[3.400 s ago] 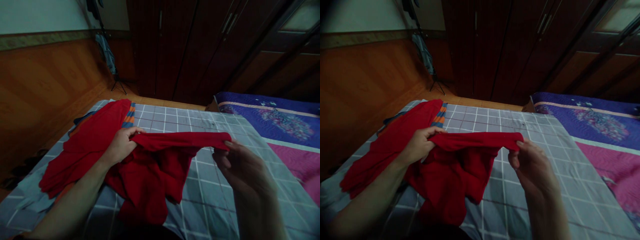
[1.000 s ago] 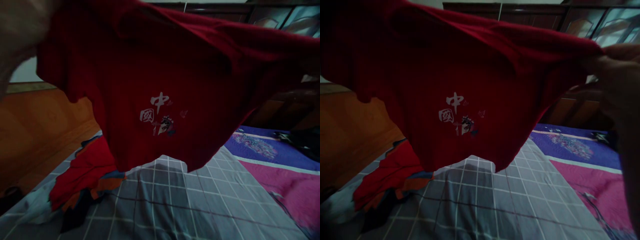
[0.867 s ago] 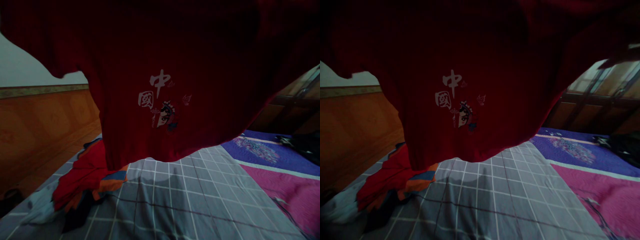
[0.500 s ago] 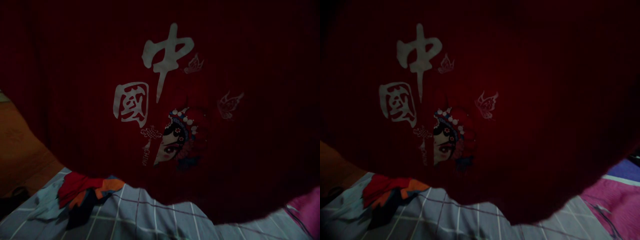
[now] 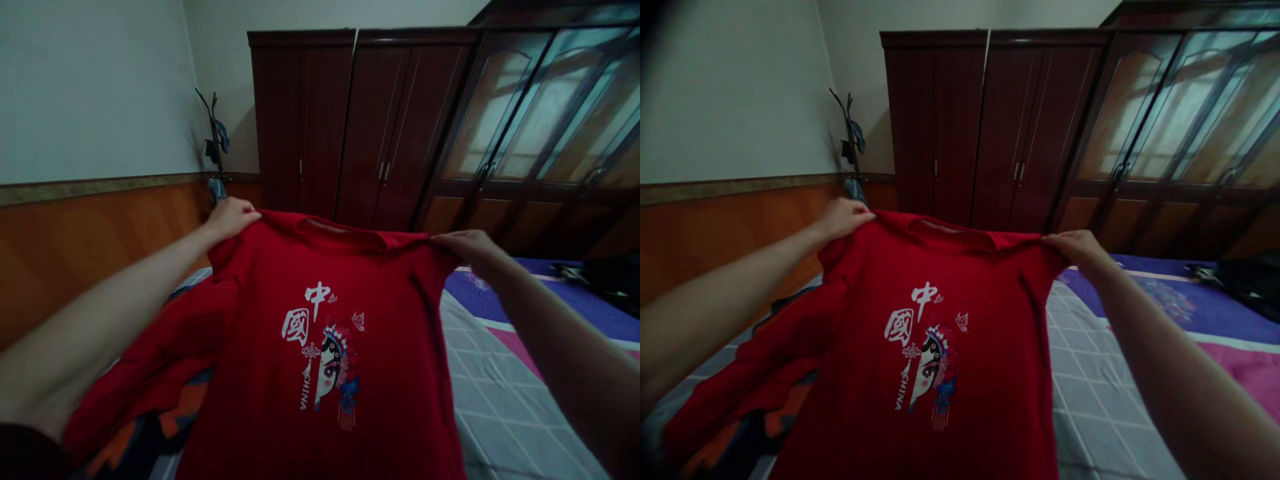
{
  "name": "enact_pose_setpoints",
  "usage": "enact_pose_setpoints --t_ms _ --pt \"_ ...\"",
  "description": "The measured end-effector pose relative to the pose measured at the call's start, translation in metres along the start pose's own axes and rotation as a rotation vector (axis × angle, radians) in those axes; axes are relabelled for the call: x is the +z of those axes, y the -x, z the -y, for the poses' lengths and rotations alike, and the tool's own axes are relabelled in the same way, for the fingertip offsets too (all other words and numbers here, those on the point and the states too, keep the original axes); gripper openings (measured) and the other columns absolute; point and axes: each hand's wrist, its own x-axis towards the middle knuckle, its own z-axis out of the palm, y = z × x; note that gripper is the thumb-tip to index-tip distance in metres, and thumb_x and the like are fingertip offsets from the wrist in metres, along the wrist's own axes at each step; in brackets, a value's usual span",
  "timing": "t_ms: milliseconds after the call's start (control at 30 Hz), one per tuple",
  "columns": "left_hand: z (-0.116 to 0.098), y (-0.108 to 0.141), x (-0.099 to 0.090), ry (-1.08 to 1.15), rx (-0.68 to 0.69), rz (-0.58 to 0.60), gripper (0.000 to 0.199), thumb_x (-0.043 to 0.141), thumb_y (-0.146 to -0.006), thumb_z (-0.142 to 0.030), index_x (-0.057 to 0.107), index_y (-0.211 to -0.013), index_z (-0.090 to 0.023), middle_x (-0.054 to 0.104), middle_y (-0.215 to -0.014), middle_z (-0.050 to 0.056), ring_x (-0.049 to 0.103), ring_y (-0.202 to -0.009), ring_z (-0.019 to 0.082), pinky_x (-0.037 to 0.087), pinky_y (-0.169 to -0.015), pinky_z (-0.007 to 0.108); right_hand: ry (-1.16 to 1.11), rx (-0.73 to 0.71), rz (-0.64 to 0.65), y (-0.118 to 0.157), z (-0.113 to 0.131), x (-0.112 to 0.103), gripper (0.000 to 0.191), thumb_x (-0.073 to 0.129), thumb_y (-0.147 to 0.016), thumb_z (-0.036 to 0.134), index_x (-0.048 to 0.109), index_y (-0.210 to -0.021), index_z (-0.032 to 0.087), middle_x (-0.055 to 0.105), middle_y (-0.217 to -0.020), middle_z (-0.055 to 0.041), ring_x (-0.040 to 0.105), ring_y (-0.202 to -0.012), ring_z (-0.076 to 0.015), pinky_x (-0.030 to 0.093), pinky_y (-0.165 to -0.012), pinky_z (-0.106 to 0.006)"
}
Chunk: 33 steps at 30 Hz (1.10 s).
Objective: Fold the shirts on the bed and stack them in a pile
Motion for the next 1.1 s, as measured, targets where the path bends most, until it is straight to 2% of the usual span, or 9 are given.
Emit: enact_pose_setpoints --t_ms 100,200,300,400,500,633,767,933,1100 --pt "0.021 0.006 0.088 -0.015 -0.077 0.157 0.029 0.053 -0.083 -0.039 0.073 -0.087 -0.018 0.071 -0.083 0.005 0.063 -0.076 0.019 0.042 -0.065 0.025 0.051 0.148 0.107 -0.014 -0.038 0.061 0.025 0.059 -0.087 0.027 0.066 -0.085 0.003 0.064 -0.069 -0.0063 0.055 -0.052 -0.0094 0.044 -0.051 -0.023" --pt "0.035 0.012 0.156 -0.026 -0.12 0.217 0.027 0.053 -0.082 -0.038 0.073 -0.081 -0.02 0.072 -0.083 0.006 0.064 -0.077 0.02 0.041 -0.061 0.025 0.108 0.225 0.173 -0.029 -0.076 0.109 0.022 0.058 -0.089 0.032 0.061 -0.098 0.013 0.063 -0.09 -0.0024 0.061 -0.071 -0.0124 0.052 -0.062 -0.027" --pt "0.041 0.012 0.202 -0.042 -0.156 0.245 0.028 0.052 -0.084 -0.04 0.072 -0.081 -0.021 0.071 -0.083 0.008 0.065 -0.079 0.022 0.041 -0.06 0.026 0.148 0.265 0.21 -0.041 -0.108 0.142 0.026 0.055 -0.091 0.036 0.059 -0.106 0.015 0.061 -0.102 -0.0045 0.061 -0.084 -0.016 0.053 -0.072 -0.033" --pt "0.044 0.01 0.233 -0.065 -0.183 0.245 0.029 0.049 -0.086 -0.039 0.071 -0.084 -0.02 0.07 -0.085 0.009 0.064 -0.082 0.025 0.042 -0.064 0.029 0.186 0.298 0.204 -0.045 -0.136 0.167 0.027 0.054 -0.091 0.037 0.059 -0.108 0.016 0.06 -0.107 -0.0054 0.06 -0.088 -0.0177 0.052 -0.076 -0.035" --pt "0.04 0.018 0.254 -0.074 -0.151 0.216 0.029 0.043 -0.09 -0.032 0.068 -0.096 -0.018 0.067 -0.098 0.012 0.061 -0.093 0.026 0.043 -0.076 0.033 0.226 0.305 0.166 -0.039 -0.161 0.185 0.028 0.052 -0.091 0.04 0.061 -0.102 0.016 0.063 -0.1 -0.0046 0.061 -0.085 -0.0163 0.051 -0.075 -0.035" --pt "0.026 0.043 0.278 -0.009 0.034 0.256 0.029 0.044 -0.091 -0.03 0.063 -0.109 -0.02 0.061 -0.114 0.01 0.054 -0.108 0.023 0.039 -0.092 0.032 0.235 0.228 0.136 -0.029 -0.185 0.197 0.045 0.048 -0.088 0.054 0.066 -0.08 0.014 0.066 -0.075 -0.0066 0.063 -0.079 -0.0208 0.047 -0.067 -0.031" --pt "0.015 0.053 0.296 0.043 0.151 0.363 0.031 0.053 -0.087 -0.033 0.061 -0.115 -0.023 0.06 -0.119 0.007 0.053 -0.111 0.022 0.039 -0.093 0.031 0.175 0.107 0.187 -0.027 -0.198 0.196 0.03 0.059 -0.08 0.045 0.07 -0.084 0.018 0.07 -0.075 -0.0034 0.065 -0.075 -0.0194 0.045 -0.061 -0.023" --pt "0.016 0.036 0.308 -0.005 0.089 0.415 0.017 0.05 -0.084 -0.022 0.066 -0.089 -0.019 0.066 -0.097 0.008 0.058 -0.098 0.024 0.042 -0.085 0.033 0.194 0.064 0.155 -0.035 -0.204 0.194 0.025 0.052 -0.083 0.033 0.071 -0.086 0.017 0.071 -0.077 -0.0035 0.065 -0.074 -0.0181 0.045 -0.062 -0.022" --pt "0.041 0.027 0.292 -0.03 -0.021 0.439 0.026 0.058 -0.078 -0.036 0.064 -0.097 -0.019 0.065 -0.108 0.01 0.056 -0.105 0.026 0.041 -0.089 0.033 0.356 0.098 0.055 -0.032 -0.196 0.191 0.032 0.046 -0.088 0.037 0.068 -0.101 0.018 0.069 -0.098 -0.0103 0.062 -0.095 -0.0242 0.044 -0.077 -0.03"
